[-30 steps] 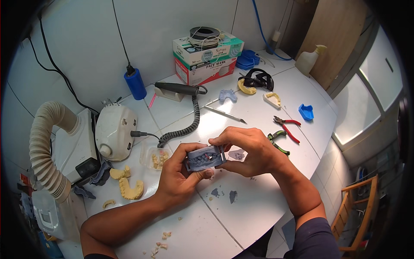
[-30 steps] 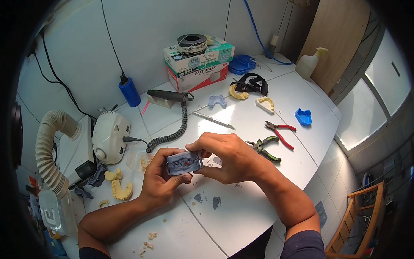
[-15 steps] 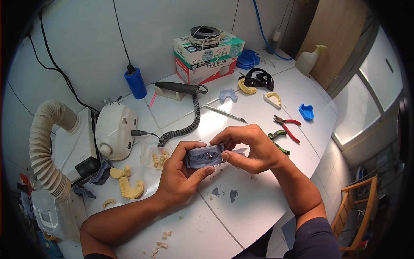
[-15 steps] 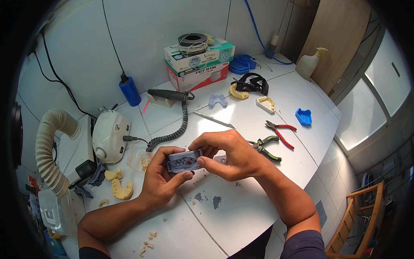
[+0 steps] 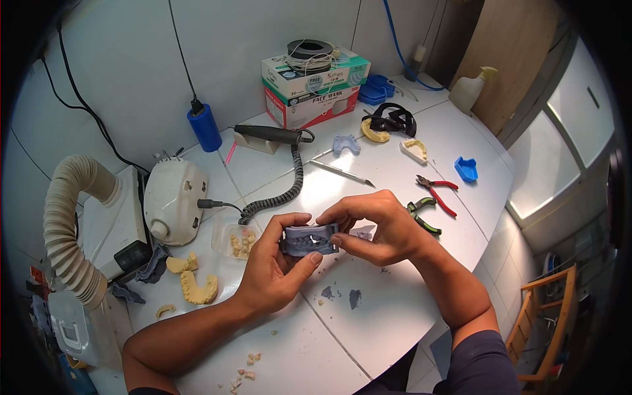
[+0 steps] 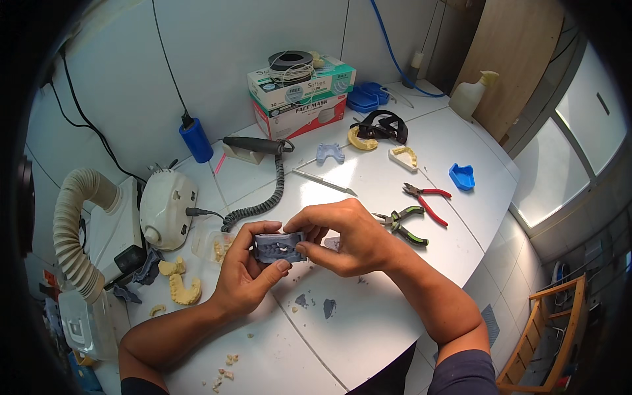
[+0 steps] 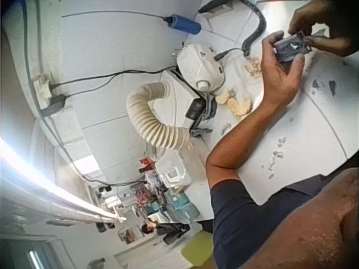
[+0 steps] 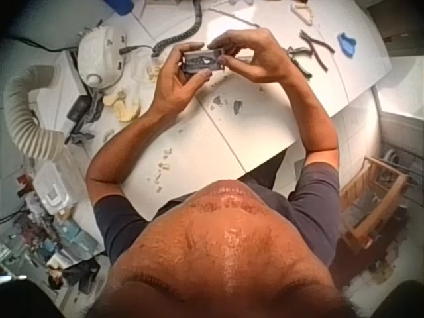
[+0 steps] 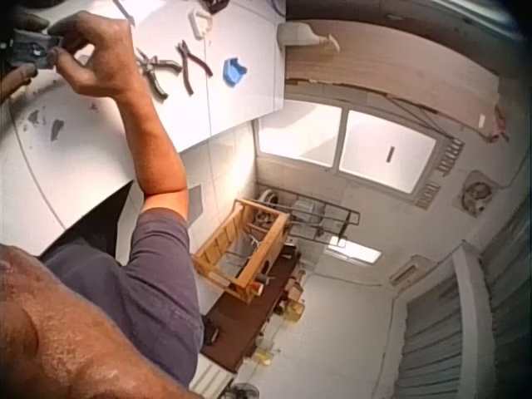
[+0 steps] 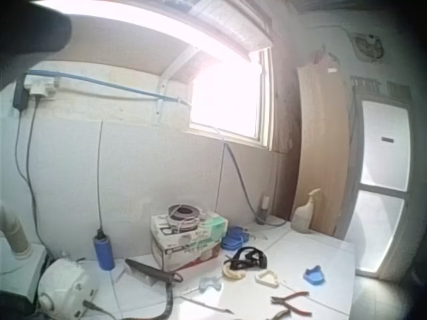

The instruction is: Shaping and refining a purple dental prosthesis model using a micromotor rotary tool at a lab bench.

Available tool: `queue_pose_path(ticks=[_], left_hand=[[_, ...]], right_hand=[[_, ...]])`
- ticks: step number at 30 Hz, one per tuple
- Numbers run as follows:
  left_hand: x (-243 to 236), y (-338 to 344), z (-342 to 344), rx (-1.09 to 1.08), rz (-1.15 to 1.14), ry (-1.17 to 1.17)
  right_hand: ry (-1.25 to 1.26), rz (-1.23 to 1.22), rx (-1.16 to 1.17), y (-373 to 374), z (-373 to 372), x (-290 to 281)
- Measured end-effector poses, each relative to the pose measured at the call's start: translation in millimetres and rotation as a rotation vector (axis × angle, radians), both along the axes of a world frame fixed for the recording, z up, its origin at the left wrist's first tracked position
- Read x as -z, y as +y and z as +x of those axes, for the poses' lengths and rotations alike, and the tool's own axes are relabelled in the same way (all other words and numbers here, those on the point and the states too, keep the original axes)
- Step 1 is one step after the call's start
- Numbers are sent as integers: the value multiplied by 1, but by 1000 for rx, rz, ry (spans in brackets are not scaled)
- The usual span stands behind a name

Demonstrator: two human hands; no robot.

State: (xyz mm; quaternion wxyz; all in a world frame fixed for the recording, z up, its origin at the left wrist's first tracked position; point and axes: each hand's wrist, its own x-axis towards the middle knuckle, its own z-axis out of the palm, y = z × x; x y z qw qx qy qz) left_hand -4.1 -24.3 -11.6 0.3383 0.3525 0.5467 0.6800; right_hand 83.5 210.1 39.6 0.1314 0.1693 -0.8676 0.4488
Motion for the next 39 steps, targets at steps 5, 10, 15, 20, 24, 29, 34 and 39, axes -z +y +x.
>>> queue_pose_path(ticks=[5, 10, 15, 20, 24, 29, 34, 39], left_hand=[[2, 0, -1, 8, -6, 37], [0, -1, -1, 19, -21, 29], [1, -1, -2, 13, -59, 50], [1, -1, -2, -9, -72, 100], [3, 1, -2, -13, -53, 86], [3, -1, -3, 0, -51, 85], [3, 0, -3, 5, -45, 98], [4, 0, -3, 9, -50, 92]], right_hand=[[-10, 11, -3, 1, 0, 1], [-11, 14, 2, 1, 1, 1], [-39, 70, 31, 1, 3, -1], [-42, 106, 44, -1, 2, 2], [1, 107, 31, -1, 2, 4], [-16, 109, 23, -2, 2, 3], [-20, 138, 21, -2, 2, 4], [-13, 142, -1, -2, 2, 4]])
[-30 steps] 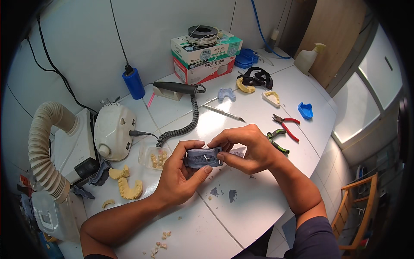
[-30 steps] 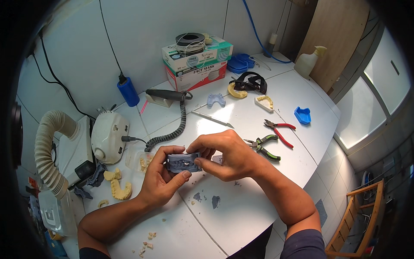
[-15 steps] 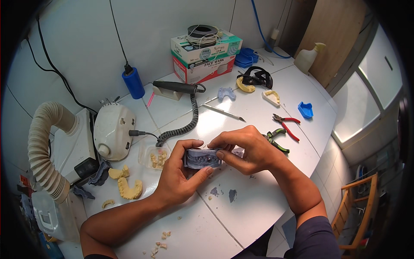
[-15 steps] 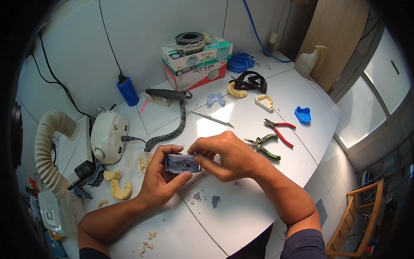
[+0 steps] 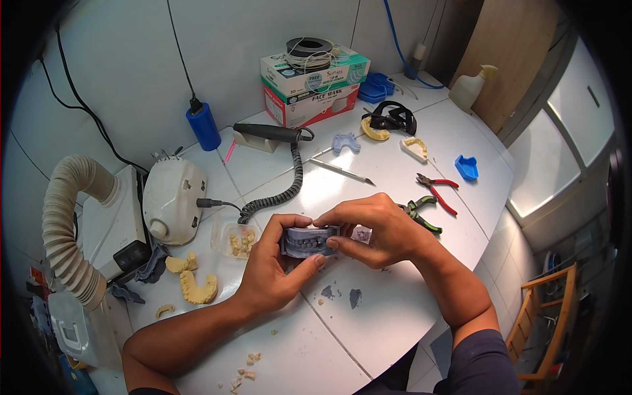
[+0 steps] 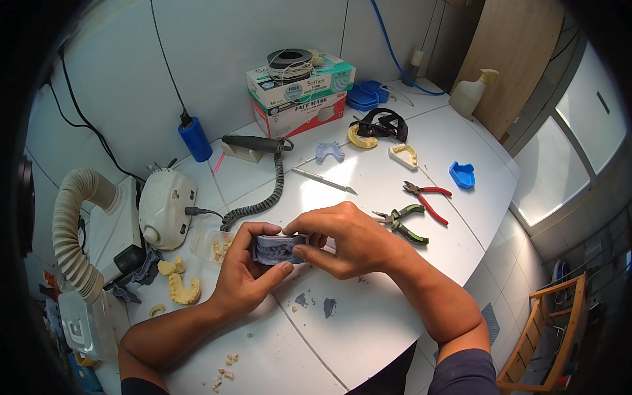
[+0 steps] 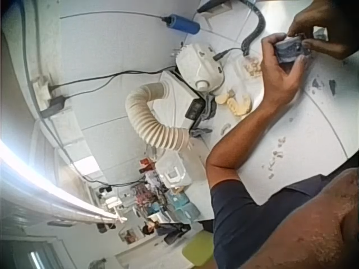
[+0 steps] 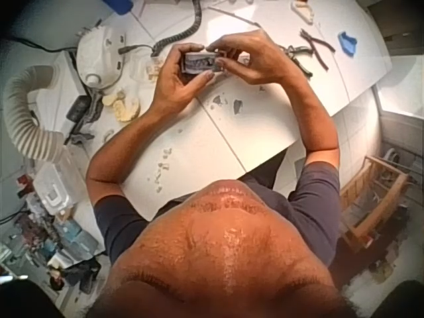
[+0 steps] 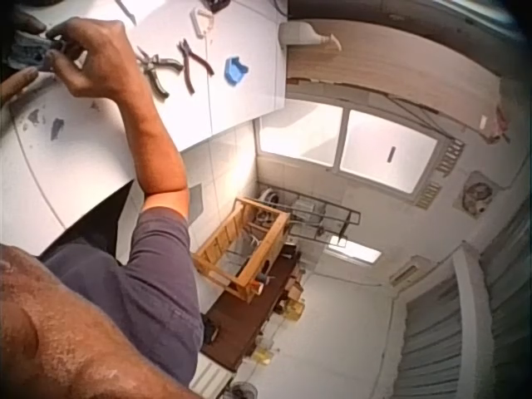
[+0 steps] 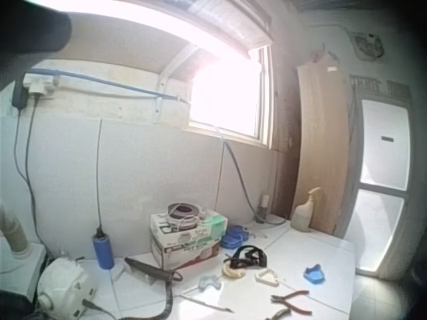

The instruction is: Shaping and refining a purple dental prosthesis model using a micromotor rotary tool at a lab bench.

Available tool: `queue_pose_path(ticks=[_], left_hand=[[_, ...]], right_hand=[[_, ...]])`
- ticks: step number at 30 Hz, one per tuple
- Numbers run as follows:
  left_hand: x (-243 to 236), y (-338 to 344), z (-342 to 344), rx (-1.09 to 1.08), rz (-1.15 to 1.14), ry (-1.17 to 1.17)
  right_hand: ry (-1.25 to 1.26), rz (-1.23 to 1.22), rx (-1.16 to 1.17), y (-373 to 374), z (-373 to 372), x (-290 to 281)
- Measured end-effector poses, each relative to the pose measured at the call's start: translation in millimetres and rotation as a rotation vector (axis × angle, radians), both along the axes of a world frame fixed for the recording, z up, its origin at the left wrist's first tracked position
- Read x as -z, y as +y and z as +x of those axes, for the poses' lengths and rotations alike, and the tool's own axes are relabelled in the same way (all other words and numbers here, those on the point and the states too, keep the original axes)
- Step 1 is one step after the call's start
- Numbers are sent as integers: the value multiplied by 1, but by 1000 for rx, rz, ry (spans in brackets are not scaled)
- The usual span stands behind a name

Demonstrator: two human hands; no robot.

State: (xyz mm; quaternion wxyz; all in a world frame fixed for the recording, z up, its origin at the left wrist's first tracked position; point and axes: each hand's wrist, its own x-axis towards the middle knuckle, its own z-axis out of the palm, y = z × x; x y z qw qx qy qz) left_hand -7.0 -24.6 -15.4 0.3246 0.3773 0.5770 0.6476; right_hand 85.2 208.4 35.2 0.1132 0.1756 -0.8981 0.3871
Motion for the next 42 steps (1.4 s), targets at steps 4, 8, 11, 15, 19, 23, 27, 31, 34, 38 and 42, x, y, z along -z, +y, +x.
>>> queue_pose_path(ticks=[4, 8, 11, 15, 19, 23, 27, 31, 34, 38, 42], left_hand=[[-2, 0, 0, 6, -2, 3], [-1, 0, 0, 8, -9, -12], [4, 0, 0, -20, 20, 20], [4, 0, -1, -20, 21, 20], [4, 2, 1, -34, 20, -8], [3, 2, 1, -66, 25, -27], [4, 1, 0, -75, 15, 5], [-1, 3, 2, -74, 2, -7], [0, 3, 2, -70, -4, -64], [0, 2, 2, -74, 17, -48], [-2, 0, 0, -59, 17, 52]], right_hand=[[3, 6, 0, 0, 0, -1], [5, 23, -1, -1, 1, -3], [-45, 8, 27, -2, 2, -3], [-33, 12, 30, -2, 2, -3], [-39, 7, 35, -2, 2, -3], [-39, 7, 32, -2, 1, -3], [-2, 3, 20, -2, 0, 0], [24, 3, 19, -1, 0, 2], [25, 18, 14, 0, -1, 3], [31, 9, 16, -1, -1, 2], [-15, 37, 43, -1, 0, 0]])
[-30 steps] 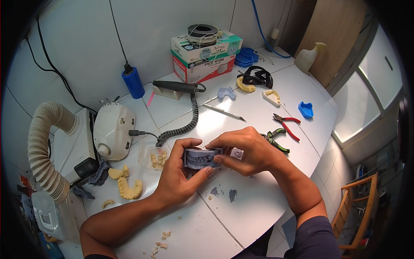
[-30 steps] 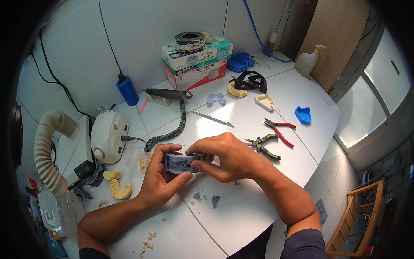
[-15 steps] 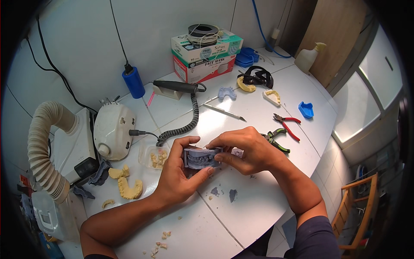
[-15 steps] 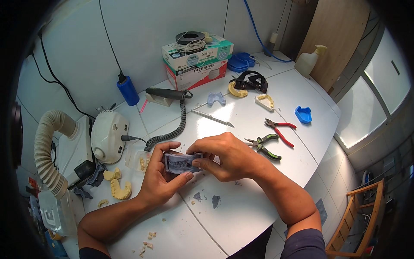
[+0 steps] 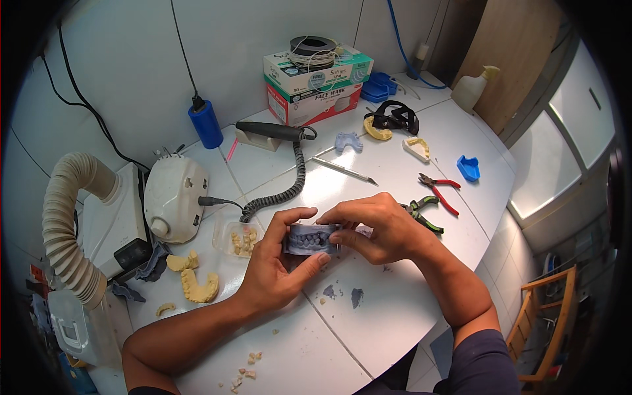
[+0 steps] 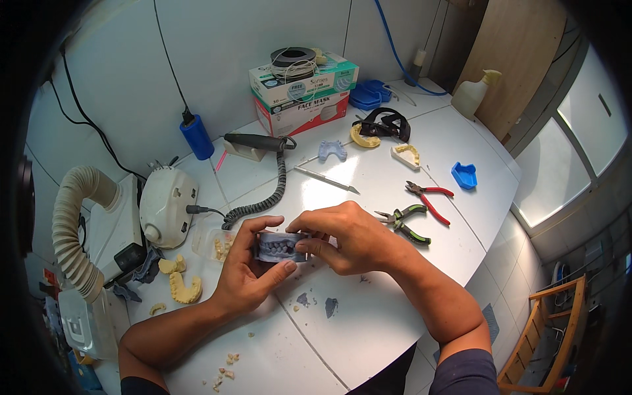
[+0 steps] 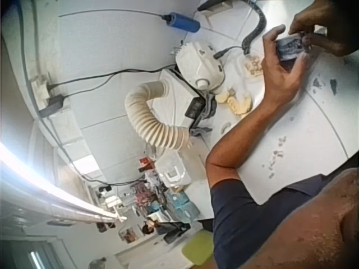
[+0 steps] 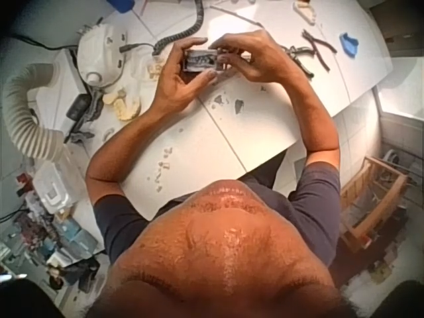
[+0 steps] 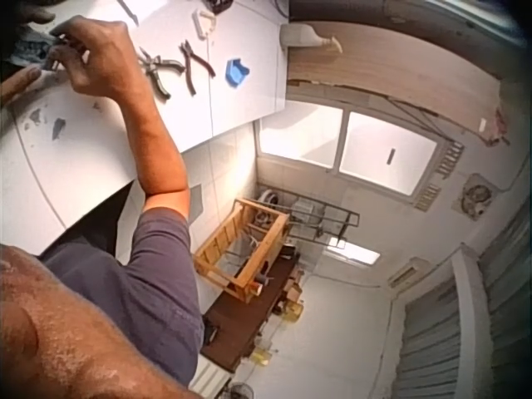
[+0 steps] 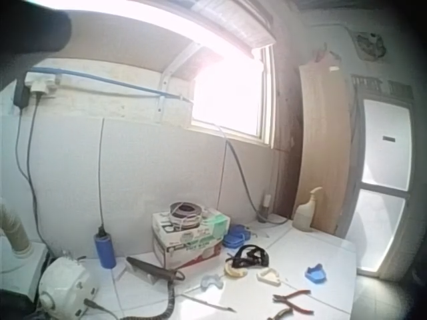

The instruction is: Shaping and refining a purple dental prosthesis model using a micromotor rotary tool at a lab bench.

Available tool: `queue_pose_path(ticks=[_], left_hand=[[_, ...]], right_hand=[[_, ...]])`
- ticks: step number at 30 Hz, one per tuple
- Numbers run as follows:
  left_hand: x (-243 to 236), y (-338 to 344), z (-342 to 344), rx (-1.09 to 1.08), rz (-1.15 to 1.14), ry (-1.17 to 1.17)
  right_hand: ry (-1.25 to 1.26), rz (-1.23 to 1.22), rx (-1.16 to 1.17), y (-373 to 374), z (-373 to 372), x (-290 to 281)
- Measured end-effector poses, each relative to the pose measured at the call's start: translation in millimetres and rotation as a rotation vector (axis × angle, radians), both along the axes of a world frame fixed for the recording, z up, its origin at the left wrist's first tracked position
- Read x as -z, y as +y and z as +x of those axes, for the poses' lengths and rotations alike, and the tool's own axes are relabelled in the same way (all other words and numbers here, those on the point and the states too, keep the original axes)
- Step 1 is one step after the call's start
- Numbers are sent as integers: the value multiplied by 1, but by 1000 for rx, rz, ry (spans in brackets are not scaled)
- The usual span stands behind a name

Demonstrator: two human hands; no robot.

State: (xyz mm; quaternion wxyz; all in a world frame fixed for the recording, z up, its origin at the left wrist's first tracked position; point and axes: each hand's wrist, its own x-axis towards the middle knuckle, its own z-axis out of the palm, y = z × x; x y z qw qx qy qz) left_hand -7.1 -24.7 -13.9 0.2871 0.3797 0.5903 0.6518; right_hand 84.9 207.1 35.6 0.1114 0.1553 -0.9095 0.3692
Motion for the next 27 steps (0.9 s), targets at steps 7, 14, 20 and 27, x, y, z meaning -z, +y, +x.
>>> queue_pose_path(ticks=[7, 14, 20, 27], left_hand=[[-6, -1, 2, 72, -7, -3], [3, -1, 2, 12, 53, -31], [4, -1, 1, -33, 97, -57], [1, -1, 2, -35, 90, -122]], right_hand=[[-69, -88, 35, 4, 2, -5], [-17, -139, -59, 8, 0, -4], [83, 136, 14, 5, 1, 0], [142, 195, 64, 2, 0, 0]])
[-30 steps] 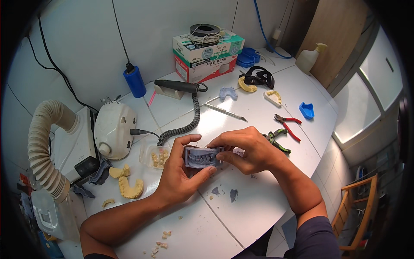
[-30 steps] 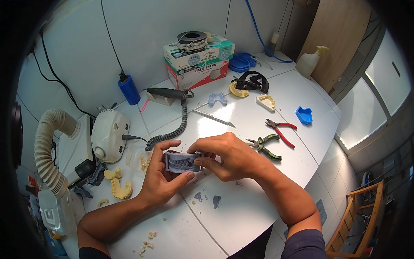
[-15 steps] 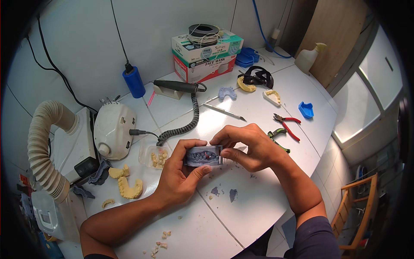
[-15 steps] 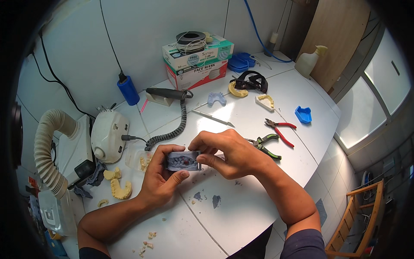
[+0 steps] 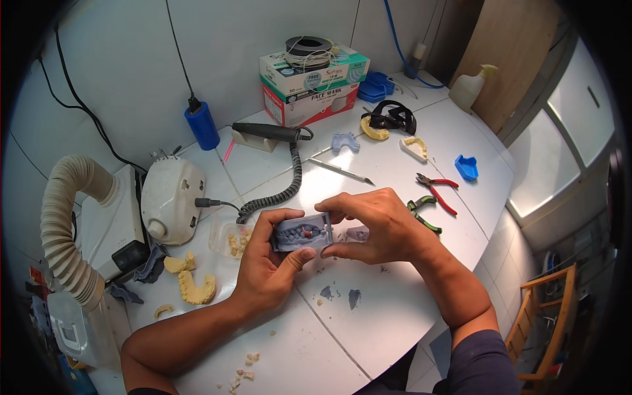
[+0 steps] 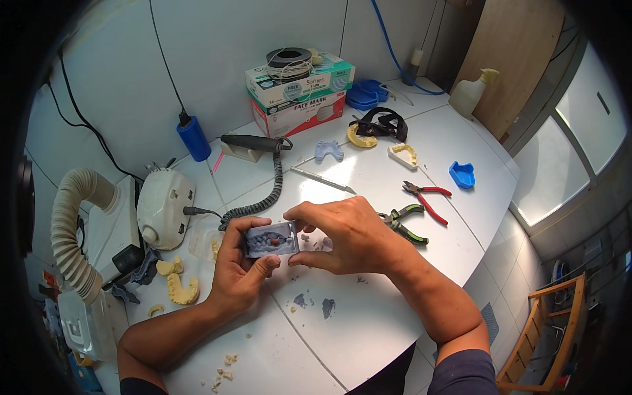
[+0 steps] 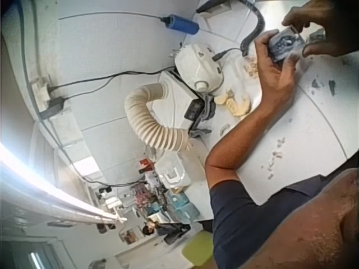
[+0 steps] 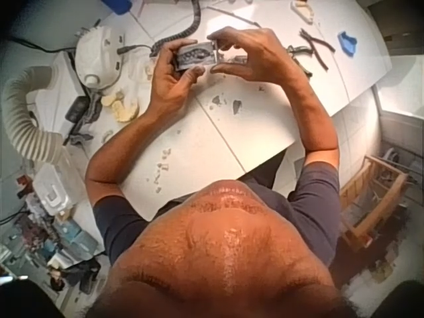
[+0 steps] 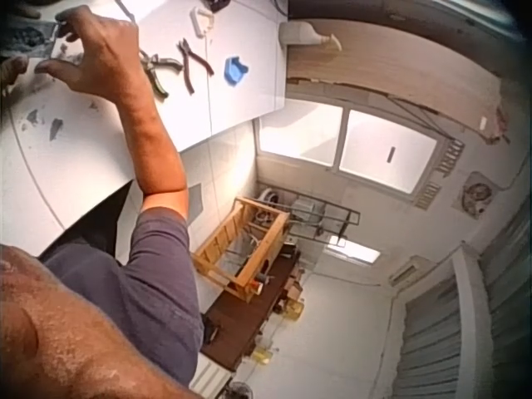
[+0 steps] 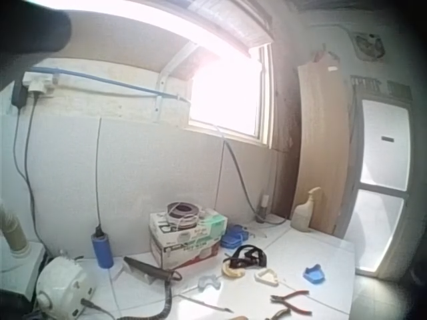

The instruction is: Shaping and refining a purple dental prosthesis model using a micromotor rotary tool at a lab bench.

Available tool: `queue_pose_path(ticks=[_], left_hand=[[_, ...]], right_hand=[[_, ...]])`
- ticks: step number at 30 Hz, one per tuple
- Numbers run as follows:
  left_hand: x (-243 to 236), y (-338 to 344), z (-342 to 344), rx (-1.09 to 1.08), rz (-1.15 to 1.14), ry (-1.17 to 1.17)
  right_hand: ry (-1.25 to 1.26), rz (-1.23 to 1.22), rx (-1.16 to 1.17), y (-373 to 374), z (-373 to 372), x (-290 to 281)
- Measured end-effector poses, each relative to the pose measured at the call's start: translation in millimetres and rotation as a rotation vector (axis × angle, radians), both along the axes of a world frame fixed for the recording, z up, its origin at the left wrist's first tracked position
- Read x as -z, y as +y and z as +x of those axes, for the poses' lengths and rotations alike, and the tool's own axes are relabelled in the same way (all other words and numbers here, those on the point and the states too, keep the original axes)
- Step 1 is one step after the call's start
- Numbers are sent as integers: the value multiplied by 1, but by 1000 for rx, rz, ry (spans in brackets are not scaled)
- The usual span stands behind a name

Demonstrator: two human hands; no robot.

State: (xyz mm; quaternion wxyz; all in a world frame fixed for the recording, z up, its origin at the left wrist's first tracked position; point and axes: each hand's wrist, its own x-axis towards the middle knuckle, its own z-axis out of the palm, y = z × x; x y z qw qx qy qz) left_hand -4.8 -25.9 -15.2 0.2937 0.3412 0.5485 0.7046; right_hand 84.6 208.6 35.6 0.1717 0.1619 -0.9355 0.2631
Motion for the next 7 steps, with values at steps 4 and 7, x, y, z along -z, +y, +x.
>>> queue_pose_path(ticks=[4, 7], left_hand=[[-1, 0, 0, 12, -3, 13], [2, 1, -1, 21, -4, 33]], right_hand=[[-1, 4, 3, 0, 0, 4], [11, 10, 7, 2, 0, 7]])
